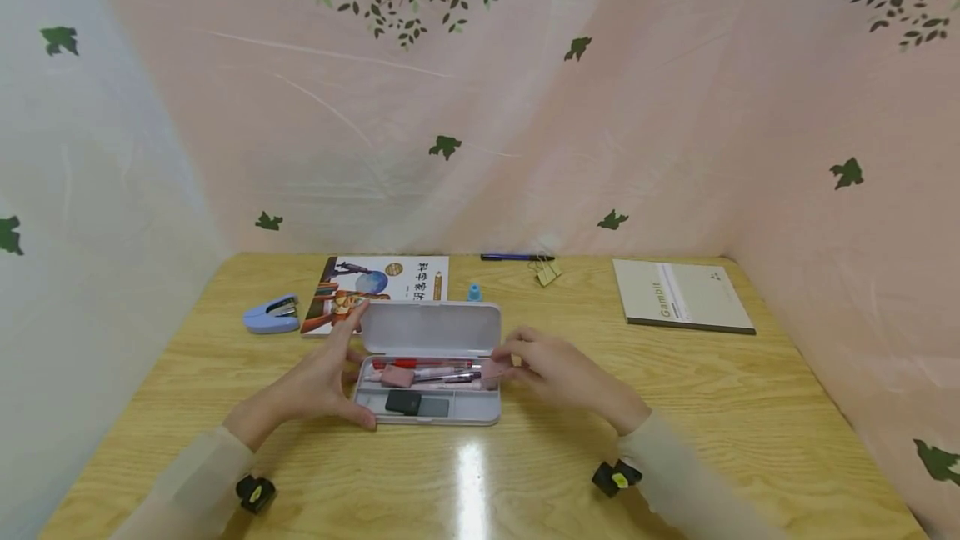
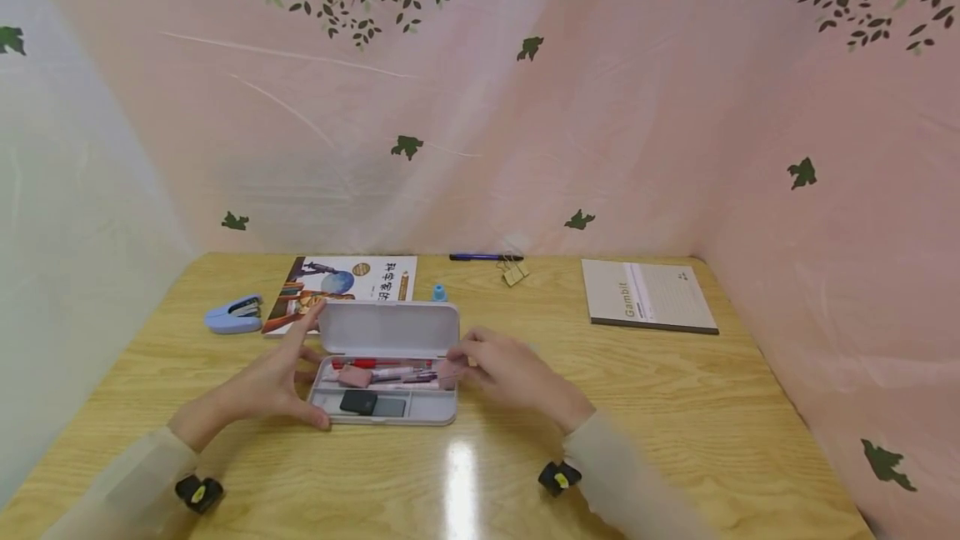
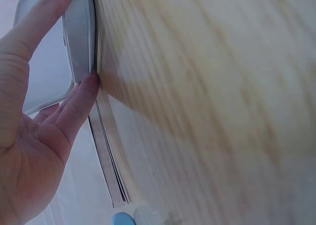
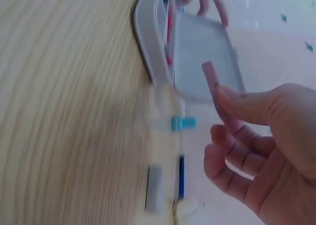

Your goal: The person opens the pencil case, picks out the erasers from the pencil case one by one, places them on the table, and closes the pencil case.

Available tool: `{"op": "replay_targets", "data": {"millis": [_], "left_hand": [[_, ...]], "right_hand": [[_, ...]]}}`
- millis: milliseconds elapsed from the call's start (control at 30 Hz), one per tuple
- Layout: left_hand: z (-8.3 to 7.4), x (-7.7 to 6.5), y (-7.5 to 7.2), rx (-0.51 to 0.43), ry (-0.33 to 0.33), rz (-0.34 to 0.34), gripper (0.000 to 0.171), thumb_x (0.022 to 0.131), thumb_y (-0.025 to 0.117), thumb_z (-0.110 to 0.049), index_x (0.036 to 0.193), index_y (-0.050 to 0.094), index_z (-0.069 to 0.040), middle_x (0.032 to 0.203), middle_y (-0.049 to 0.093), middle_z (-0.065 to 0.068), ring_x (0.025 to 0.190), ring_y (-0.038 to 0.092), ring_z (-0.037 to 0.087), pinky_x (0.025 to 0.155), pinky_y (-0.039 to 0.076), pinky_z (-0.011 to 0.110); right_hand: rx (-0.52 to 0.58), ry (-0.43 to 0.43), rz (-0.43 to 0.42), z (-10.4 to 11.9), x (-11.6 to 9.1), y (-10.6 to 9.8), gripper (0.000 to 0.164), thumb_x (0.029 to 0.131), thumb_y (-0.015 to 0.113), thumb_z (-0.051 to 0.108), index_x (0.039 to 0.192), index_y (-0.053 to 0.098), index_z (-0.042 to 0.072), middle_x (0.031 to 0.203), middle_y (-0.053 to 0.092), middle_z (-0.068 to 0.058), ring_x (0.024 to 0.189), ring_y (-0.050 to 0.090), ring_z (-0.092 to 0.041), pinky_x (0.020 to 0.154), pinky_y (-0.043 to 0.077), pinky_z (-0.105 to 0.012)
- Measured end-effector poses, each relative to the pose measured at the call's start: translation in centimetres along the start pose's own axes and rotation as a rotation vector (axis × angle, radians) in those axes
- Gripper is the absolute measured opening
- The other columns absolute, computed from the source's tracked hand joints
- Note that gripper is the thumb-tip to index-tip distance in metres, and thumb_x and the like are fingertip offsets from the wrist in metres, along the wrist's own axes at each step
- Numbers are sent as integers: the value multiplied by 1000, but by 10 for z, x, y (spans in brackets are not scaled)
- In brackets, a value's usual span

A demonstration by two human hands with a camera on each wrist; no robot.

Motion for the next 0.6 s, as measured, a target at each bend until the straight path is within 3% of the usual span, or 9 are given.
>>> {"op": "replay_targets", "data": {"millis": [267,433,600], "left_hand": [[0,0,0,-11,4,1,150,59,98,-48,160,-13,-39,159,21,17,114,61,26,93,55,48],[0,-1,0,-12,5,-2,150,59,98,-48,160,-12,-39,160,19,17,114,61,26,94,55,48],[-2,-1,0,-17,11,0,150,59,98,-47,160,-12,-39,160,19,17,114,61,26,93,55,48]], "right_hand": [[129,33,-74,-69,-54,-37,22,100,64,5,121,70,9,115,64,-1,92,58,-12,74,54,-28],[147,146,-76,-120,-84,-41,22,100,64,7,122,69,8,116,63,-2,96,60,-13,78,54,-29],[134,176,-71,-139,-98,-41,24,100,65,9,123,70,5,112,64,-3,98,64,-16,81,56,-31]]}}
Point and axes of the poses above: each hand's wrist, its own x-axis towards the middle knuckle, its own y-axis out of the palm, z = x × y, the point moved 10 cm from there along x, towards the middle knuckle
